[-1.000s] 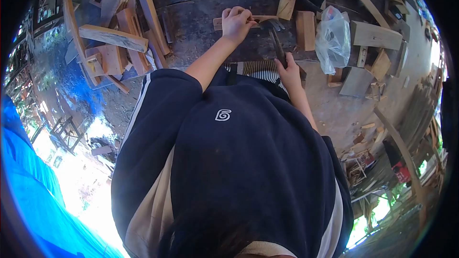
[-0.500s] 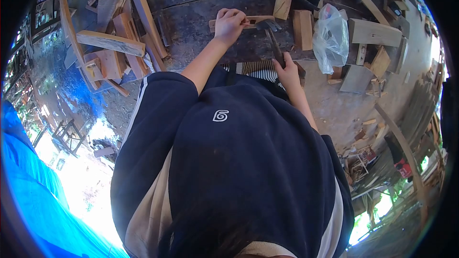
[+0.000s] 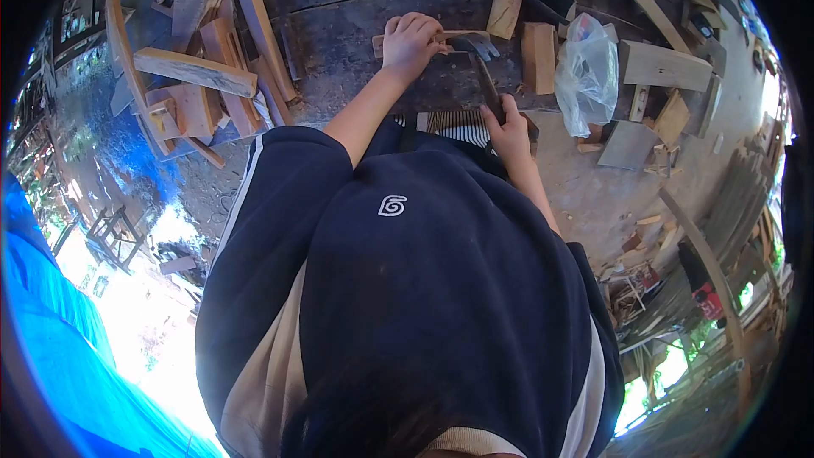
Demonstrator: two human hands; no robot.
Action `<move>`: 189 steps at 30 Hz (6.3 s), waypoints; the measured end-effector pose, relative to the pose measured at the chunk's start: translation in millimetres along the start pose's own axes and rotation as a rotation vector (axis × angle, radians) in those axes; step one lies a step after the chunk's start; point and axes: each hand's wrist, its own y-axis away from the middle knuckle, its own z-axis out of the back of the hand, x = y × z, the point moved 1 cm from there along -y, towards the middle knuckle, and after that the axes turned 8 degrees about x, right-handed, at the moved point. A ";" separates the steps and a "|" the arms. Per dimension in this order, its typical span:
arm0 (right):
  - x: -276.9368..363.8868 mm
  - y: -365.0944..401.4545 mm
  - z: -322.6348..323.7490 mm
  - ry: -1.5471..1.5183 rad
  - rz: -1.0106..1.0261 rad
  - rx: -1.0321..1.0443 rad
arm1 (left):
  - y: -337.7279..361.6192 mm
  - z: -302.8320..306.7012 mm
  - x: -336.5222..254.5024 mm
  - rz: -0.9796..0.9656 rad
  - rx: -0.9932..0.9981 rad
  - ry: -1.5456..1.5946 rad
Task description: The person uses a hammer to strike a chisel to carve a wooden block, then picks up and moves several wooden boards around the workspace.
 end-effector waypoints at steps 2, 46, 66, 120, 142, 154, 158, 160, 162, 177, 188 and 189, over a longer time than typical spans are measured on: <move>5.9 -1.0 2.1 0.026 0.008 0.000 | 1.2 0.8 4.5 -0.015 0.041 -0.004; -11.9 1.9 -18.0 0.186 0.106 -0.032 | 2.5 10.9 10.6 0.178 0.320 0.060; -7.6 4.1 -10.6 0.280 0.082 -0.043 | -0.4 15.8 6.0 0.193 0.339 0.065; 92.4 18.6 18.6 0.381 -0.427 0.130 | -121.9 47.8 144.8 0.577 -0.325 0.355; 35.2 14.5 -11.8 0.290 -0.150 -0.031 | 114.5 41.6 101.8 0.292 -0.073 0.288; 43.3 15.9 -18.3 0.325 -0.112 -0.066 | 116.8 46.8 121.9 0.362 -0.008 0.387; 53.8 18.7 -14.4 0.311 -0.192 -0.024 | 112.8 55.7 103.1 0.648 0.015 0.639; 50.0 17.3 -14.0 0.303 -0.179 -0.018 | 114.3 55.9 98.5 0.651 -0.133 0.651; 45.0 15.1 -14.2 0.322 -0.170 -0.014 | 113.8 61.3 92.6 0.701 -0.109 0.709; 25.5 7.6 -2.2 0.247 -0.160 0.007 | 36.4 74.5 -0.3 0.576 0.037 0.823; 21.4 6.6 3.1 0.171 -0.185 0.014 | -10.8 16.1 4.4 0.398 0.158 0.401; 21.1 6.4 3.1 0.152 -0.171 0.016 | -12.7 12.2 4.8 0.388 0.186 0.348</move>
